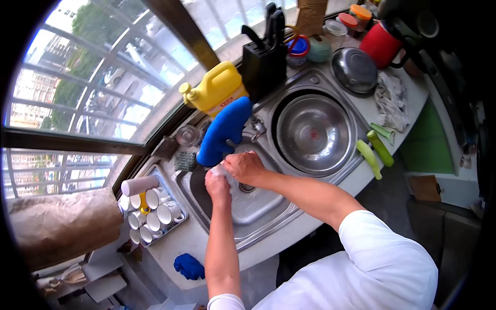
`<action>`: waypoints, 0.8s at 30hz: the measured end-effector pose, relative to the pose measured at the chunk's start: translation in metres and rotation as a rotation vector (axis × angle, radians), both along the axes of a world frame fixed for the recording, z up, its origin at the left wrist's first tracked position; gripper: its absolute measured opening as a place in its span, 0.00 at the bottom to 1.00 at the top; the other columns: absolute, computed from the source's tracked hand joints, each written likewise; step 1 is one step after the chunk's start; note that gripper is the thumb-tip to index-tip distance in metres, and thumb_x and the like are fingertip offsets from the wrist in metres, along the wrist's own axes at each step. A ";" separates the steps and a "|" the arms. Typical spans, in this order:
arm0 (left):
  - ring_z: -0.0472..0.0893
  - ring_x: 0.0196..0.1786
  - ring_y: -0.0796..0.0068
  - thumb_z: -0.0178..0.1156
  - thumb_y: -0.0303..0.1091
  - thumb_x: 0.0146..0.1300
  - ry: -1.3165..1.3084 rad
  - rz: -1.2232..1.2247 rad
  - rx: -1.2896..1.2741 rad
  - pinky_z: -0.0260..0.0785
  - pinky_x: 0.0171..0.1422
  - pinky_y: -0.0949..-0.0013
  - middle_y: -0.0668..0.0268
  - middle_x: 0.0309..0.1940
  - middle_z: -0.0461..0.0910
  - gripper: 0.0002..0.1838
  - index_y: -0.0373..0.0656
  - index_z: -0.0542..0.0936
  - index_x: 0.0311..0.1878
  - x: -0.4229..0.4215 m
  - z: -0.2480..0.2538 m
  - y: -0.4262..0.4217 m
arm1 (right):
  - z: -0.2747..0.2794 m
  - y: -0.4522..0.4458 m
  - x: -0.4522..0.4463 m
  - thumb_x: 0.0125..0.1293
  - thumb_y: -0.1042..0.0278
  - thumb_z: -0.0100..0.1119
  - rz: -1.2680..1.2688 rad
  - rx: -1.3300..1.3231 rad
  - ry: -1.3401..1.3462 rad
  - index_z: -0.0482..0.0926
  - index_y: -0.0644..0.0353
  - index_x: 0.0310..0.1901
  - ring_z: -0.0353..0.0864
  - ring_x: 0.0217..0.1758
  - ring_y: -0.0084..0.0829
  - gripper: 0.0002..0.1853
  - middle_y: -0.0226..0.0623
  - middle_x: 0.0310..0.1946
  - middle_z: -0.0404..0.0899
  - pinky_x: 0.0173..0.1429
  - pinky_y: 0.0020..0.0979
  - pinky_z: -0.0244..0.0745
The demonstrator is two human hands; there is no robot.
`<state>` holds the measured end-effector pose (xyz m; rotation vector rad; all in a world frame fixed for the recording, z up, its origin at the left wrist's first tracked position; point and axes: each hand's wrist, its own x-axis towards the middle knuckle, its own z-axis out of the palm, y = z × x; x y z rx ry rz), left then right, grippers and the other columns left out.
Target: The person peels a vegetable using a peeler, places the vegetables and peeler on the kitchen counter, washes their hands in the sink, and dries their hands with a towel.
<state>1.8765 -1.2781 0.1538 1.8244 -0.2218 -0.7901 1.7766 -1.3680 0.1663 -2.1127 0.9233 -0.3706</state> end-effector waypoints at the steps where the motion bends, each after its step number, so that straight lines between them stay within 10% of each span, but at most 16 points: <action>1: 0.67 0.18 0.81 0.56 0.40 0.74 -0.001 -0.062 -0.041 0.56 0.19 0.71 0.74 0.19 0.69 0.13 0.47 0.74 0.32 0.005 -0.014 0.006 | -0.004 -0.009 -0.008 0.74 0.57 0.51 0.024 -0.030 0.014 0.82 0.59 0.40 0.86 0.43 0.51 0.15 0.51 0.36 0.86 0.51 0.52 0.78; 8: 0.67 0.19 0.82 0.50 0.35 0.71 -0.196 -0.205 0.104 0.54 0.21 0.71 0.71 0.20 0.69 0.12 0.43 0.75 0.31 0.029 -0.061 0.040 | -0.014 -0.036 -0.038 0.75 0.62 0.49 -0.059 -0.128 -0.116 0.80 0.62 0.43 0.87 0.46 0.51 0.13 0.50 0.40 0.86 0.50 0.50 0.80; 14: 0.70 0.25 0.81 0.49 0.22 0.65 0.103 -0.193 0.119 0.62 0.24 0.75 0.67 0.30 0.75 0.09 0.41 0.71 0.47 -0.011 0.018 0.054 | 0.013 -0.061 -0.070 0.75 0.62 0.49 -0.040 -0.031 0.069 0.82 0.56 0.51 0.86 0.49 0.48 0.14 0.47 0.44 0.87 0.52 0.50 0.80; 22: 0.81 0.53 0.73 0.52 0.29 0.78 -0.320 -0.386 -0.181 0.75 0.55 0.72 0.59 0.55 0.79 0.22 0.37 0.66 0.72 -0.063 0.135 0.065 | 0.083 0.019 -0.066 0.73 0.55 0.51 0.164 0.052 -0.591 0.83 0.61 0.44 0.85 0.48 0.51 0.17 0.50 0.43 0.86 0.54 0.49 0.80; 24: 0.75 0.67 0.66 0.52 0.33 0.79 -0.402 -0.453 -0.342 0.69 0.69 0.66 0.56 0.68 0.70 0.29 0.37 0.59 0.78 -0.086 0.179 0.071 | 0.136 0.041 -0.070 0.75 0.56 0.53 0.247 0.138 -0.749 0.76 0.66 0.62 0.82 0.59 0.49 0.23 0.51 0.58 0.80 0.65 0.42 0.75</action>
